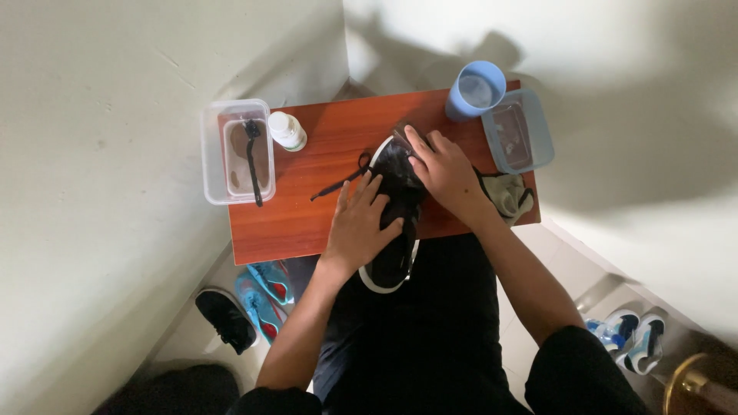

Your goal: The person cleans a black sneaker on a wooden table using a cloth and a wire brush. They wipe the upper and sides, scrub with the brush, and wipe again, handling the shoe and tools throughout.

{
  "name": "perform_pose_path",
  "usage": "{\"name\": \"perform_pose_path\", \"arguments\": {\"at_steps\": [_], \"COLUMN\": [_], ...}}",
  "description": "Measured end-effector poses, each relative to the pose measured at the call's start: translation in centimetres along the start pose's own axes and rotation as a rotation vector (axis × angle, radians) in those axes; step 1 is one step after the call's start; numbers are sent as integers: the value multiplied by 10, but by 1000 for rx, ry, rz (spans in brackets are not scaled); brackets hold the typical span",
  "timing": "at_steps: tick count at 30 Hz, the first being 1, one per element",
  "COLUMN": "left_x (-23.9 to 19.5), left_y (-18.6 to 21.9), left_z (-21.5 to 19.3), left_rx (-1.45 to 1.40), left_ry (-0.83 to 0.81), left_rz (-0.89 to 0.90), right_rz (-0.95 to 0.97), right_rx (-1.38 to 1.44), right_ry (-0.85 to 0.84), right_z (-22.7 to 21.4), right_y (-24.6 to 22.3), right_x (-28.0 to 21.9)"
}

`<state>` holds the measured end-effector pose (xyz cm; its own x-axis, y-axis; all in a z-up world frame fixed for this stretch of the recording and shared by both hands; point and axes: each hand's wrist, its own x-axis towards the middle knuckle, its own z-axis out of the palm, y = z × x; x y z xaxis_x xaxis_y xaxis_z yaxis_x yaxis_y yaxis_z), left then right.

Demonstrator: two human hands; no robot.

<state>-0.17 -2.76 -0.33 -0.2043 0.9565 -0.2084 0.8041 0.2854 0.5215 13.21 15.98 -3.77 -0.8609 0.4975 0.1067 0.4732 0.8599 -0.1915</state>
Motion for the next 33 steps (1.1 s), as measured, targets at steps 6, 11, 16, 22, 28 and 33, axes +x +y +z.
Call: {"name": "perform_pose_path", "arguments": {"at_steps": [6, 11, 16, 22, 28, 33], "left_x": [11, 21, 24, 22, 19, 12], "left_y": [34, 34, 36, 31, 22, 19], "left_z": [7, 6, -2, -11, -18, -30], "left_rx": [201, 269, 394, 590, 691, 707], "left_ry": [-211, -217, -271, -233, 101, 648], "left_rz": [-159, -39, 162, 315, 439, 461], "right_rz": [35, 69, 91, 94, 440, 512], "right_rx": [219, 320, 388, 396, 706, 770], "right_ry": [36, 38, 141, 215, -1, -80], "right_z": [0, -17, -10, -13, -14, -21], "right_y": [3, -3, 9, 15, 5, -20], "right_x": [-15, -21, -36, -63, -103, -128]}}
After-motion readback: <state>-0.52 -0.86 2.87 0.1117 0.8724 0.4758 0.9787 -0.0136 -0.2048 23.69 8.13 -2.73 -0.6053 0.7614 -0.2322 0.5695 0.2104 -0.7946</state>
